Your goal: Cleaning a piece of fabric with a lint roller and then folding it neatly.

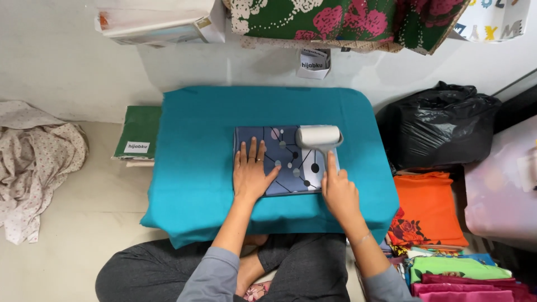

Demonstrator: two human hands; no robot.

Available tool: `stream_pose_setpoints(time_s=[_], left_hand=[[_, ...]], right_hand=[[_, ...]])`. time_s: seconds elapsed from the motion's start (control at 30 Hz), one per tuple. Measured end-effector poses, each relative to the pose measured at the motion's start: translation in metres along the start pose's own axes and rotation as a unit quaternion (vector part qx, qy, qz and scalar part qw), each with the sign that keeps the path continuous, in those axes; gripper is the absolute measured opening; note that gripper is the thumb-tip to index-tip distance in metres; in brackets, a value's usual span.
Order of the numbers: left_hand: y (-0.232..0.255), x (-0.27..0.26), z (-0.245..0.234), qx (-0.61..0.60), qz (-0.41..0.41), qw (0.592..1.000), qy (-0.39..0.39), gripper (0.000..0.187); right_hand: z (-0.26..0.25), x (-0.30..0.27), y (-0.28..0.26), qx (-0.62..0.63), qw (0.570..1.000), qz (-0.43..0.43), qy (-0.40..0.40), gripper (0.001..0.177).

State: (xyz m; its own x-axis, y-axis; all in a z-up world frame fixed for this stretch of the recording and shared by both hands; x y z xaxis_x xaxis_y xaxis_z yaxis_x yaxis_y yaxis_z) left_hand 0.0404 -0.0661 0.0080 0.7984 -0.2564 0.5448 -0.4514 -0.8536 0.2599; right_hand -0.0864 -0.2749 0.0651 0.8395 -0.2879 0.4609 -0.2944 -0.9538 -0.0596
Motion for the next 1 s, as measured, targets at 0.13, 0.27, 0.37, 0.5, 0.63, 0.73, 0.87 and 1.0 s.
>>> stream_pose_setpoints(time_s=[0.13, 0.27, 0.37, 0.5, 0.63, 0.73, 0.87, 1.0], left_hand=[[0.000, 0.001, -0.001, 0.009, 0.009, 1.000, -0.012, 0.084], [-0.001, 0.002, -0.010, -0.013, 0.028, 0.999, -0.039, 0.087], [-0.005, -0.005, -0.020, -0.025, 0.103, 0.990, -0.099, 0.099], [-0.024, -0.016, -0.041, -0.069, 0.139, 0.969, -0.190, 0.108], [-0.049, -0.022, -0.072, -0.110, 0.169, 0.965, -0.166, 0.060], [-0.061, -0.028, -0.083, -0.077, 0.164, 0.967, -0.177, 0.047], [-0.076, -0.033, -0.078, -0.067, 0.166, 0.974, -0.138, 0.039], [-0.071, -0.019, -0.084, -0.172, 0.104, 0.977, -0.075, 0.033]], right_hand=[[-0.017, -0.052, 0.015, -0.042, 0.999, -0.027, 0.009, 0.061], [-0.029, -0.106, 0.056, -0.020, 0.999, -0.033, -0.011, 0.062], [-0.037, -0.088, 0.094, 0.115, 0.987, 0.111, -0.034, 0.055], [-0.003, -0.057, 0.124, 0.000, 0.994, 0.107, 0.003, 0.057], [0.026, -0.040, 0.134, -0.084, 0.991, 0.080, 0.061, 0.057], [0.014, -0.033, 0.119, -0.103, 0.983, 0.008, 0.154, 0.053], [-0.014, -0.026, 0.068, 0.178, 0.966, -0.137, 0.127, 0.050], [0.020, -0.021, 0.061, 0.108, 0.967, -0.209, 0.094, 0.045]])
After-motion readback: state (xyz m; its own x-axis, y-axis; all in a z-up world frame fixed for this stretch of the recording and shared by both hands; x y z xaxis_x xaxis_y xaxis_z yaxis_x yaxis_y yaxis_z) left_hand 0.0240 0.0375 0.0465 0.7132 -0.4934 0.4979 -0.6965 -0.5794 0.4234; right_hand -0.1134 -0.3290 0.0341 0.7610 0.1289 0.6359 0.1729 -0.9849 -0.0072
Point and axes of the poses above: each hand's wrist, its own x-axis towards the middle knuckle, its own z-axis out of the palm, y = z × x, the point moved 1 cm from there along x, towards the middle knuckle, and after that the axes turned 12 degrees about y, right-handed, at the moved point
